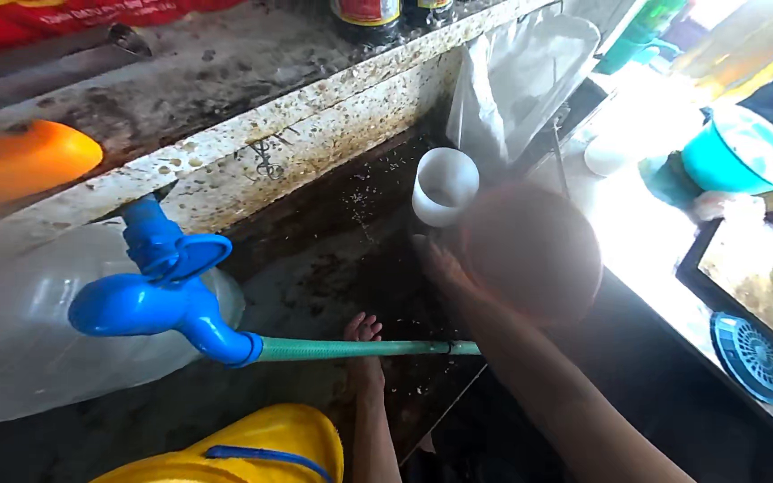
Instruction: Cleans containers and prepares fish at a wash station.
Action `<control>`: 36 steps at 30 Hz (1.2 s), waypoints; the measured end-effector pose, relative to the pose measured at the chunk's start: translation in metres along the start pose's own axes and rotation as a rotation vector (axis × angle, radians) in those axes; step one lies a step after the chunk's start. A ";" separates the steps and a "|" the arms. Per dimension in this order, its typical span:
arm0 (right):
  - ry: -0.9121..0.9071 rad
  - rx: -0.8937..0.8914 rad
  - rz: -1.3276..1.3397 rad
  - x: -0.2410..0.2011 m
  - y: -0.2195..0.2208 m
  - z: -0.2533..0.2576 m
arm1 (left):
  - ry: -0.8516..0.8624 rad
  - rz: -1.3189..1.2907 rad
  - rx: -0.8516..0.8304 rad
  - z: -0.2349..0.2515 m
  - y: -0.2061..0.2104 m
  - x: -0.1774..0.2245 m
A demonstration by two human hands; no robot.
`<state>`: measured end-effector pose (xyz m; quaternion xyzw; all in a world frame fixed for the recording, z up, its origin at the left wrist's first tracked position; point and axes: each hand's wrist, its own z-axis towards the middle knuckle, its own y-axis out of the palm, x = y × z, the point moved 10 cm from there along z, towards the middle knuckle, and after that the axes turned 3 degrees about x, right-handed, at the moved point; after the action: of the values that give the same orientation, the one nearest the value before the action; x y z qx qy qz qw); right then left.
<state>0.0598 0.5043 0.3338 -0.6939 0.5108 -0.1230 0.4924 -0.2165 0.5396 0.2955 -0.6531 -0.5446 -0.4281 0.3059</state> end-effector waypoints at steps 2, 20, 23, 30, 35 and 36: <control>-0.036 0.017 -0.024 -0.002 -0.002 0.001 | 0.021 0.010 -0.003 0.001 0.000 0.001; -0.033 -0.127 0.084 -0.004 0.000 -0.023 | 0.110 0.025 0.005 -0.011 0.002 0.008; -0.171 -0.090 0.016 -0.018 0.001 -0.032 | 0.095 0.028 -0.013 -0.011 0.005 0.003; -0.264 -0.127 0.043 -0.035 0.019 -0.029 | 0.105 0.014 -0.044 -0.017 0.016 0.005; -0.265 -0.237 0.162 -0.034 0.027 -0.027 | 0.135 0.027 -0.023 -0.023 0.005 0.004; -0.274 -0.223 0.195 -0.039 0.018 -0.030 | 0.149 0.035 -0.010 -0.025 0.002 0.005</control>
<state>0.0112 0.5200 0.3468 -0.7015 0.5143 0.0785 0.4870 -0.2202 0.5200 0.3111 -0.6303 -0.5068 -0.4729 0.3497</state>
